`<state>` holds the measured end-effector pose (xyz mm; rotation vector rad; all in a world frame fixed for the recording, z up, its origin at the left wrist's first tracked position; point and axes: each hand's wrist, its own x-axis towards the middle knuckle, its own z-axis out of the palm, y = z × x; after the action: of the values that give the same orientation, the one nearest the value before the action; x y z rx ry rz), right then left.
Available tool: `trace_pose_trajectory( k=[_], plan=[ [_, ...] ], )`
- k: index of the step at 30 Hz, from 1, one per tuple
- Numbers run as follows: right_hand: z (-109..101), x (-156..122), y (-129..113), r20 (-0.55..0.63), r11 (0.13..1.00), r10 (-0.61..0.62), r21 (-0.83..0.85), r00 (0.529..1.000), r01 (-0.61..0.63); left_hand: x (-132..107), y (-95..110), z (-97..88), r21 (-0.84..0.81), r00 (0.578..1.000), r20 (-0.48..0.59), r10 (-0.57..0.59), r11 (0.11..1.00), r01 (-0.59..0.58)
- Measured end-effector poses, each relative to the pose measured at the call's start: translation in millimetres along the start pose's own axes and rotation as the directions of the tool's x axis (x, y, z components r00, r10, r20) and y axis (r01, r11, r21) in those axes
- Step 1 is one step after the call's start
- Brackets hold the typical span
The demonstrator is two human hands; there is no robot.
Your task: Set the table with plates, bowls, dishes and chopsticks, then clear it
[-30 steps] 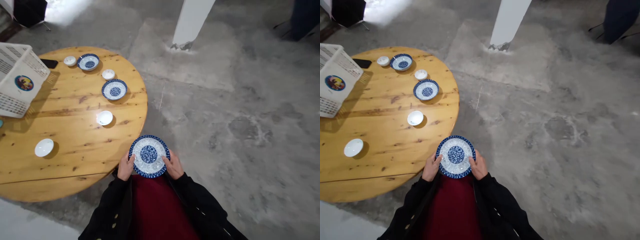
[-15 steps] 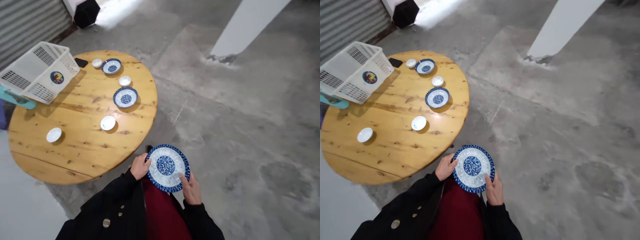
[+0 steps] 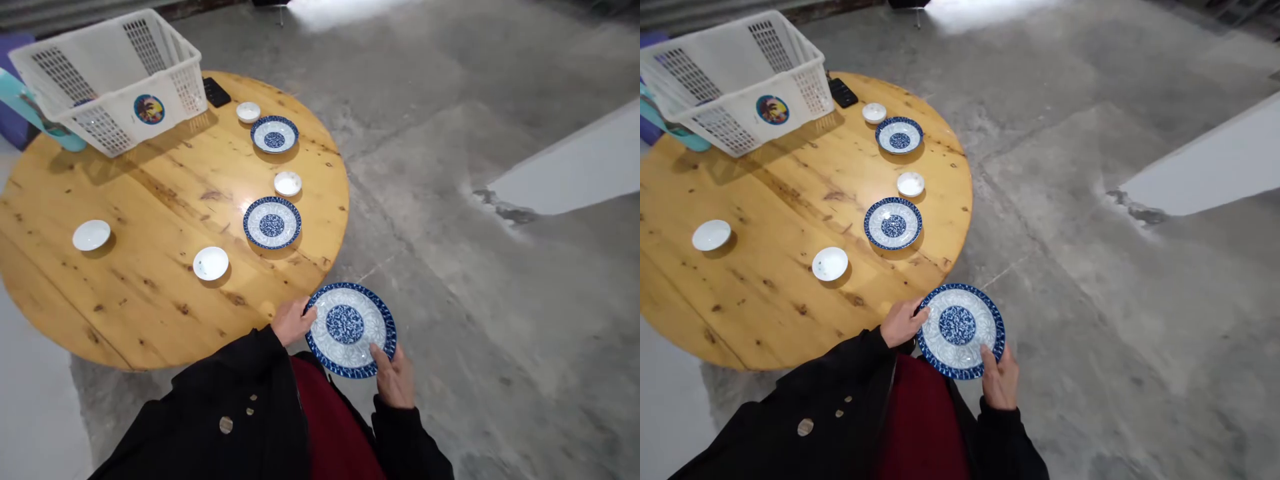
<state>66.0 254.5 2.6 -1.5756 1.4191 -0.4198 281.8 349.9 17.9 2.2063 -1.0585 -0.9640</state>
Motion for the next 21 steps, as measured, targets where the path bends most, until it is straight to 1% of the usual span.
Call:
trace_pose_trajectory(
  k=[3, 5, 7, 10, 12, 15, 18, 21],
  plan=[
    [11, 38, -20, 0.070, 0.997, -0.065, -0.024, 0.995, 0.067, 13, 1, -22.1, -0.016, 0.996, -0.083, -0.024, 1.000, 0.022],
    [22, 61, -33, 0.143, 0.993, -0.118, -0.011, 0.983, 0.121, 19, -1, -35.3, -0.028, 0.988, -0.142, -0.059, 0.998, 0.055],
    [35, 85, -48, 0.223, 0.983, -0.183, 0.009, 0.957, 0.186, 25, -6, -45.2, -0.056, 0.971, -0.211, -0.113, 0.993, 0.104],
    [55, 123, -73, 0.341, 0.957, -0.279, 0.016, 0.898, 0.291, 34, -12, -53.3, -0.140, 0.926, -0.314, -0.208, 0.975, 0.172],
    [70, 151, -92, 0.420, 0.935, -0.331, 0.025, 0.845, 0.354, 42, -14, -55.6, -0.204, 0.881, -0.383, -0.277, 0.956, 0.212],
    [91, 192, -120, 0.550, 0.895, -0.393, 0.044, 0.737, 0.445, 55, -12, -57.7, -0.304, 0.792, -0.466, -0.393, 0.912, 0.274],
    [112, 230, -144, 0.665, 0.841, -0.433, 0.055, 0.608, 0.539, 71, -4, -58.4, -0.414, 0.694, -0.500, -0.518, 0.847, 0.333],
    [128, 262, -164, 0.761, 0.785, -0.419, 0.029, 0.496, 0.619, 87, 4, -56.1, -0.504, 0.583, -0.503, -0.638, 0.765, 0.402]
  ],
)
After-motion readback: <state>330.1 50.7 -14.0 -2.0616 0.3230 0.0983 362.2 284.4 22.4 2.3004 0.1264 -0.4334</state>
